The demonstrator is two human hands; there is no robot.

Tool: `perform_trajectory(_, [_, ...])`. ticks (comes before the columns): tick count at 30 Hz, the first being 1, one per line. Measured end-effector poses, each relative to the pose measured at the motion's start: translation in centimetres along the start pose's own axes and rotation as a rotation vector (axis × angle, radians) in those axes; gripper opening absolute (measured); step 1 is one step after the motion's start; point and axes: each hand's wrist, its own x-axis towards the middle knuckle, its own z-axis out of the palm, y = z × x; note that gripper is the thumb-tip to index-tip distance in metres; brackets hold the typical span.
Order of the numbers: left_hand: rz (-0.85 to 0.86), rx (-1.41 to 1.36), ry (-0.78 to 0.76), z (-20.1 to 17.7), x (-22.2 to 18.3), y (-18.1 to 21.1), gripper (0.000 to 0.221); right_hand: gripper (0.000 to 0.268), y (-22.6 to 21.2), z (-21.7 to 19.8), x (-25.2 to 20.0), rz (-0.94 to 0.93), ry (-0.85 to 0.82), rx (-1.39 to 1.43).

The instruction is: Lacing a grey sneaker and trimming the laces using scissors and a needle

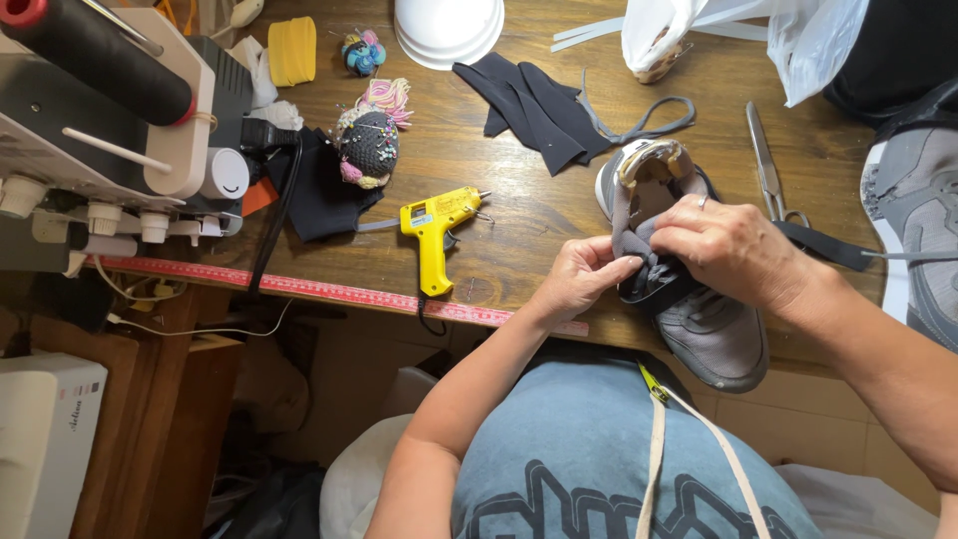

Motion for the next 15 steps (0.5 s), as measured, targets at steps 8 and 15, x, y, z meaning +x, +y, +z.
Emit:
perform_trajectory(8, [0.000,0.035,-0.023,0.5,0.2,1.0,0.019,0.013,0.8,-0.6,0.2,0.065,-0.043,0.256])
perform_trajectory(15, [-0.002,0.054,0.024,0.3,0.2,0.1,0.027,0.020,-2.1,-4.2,1.9,0.023,0.081,0.194])
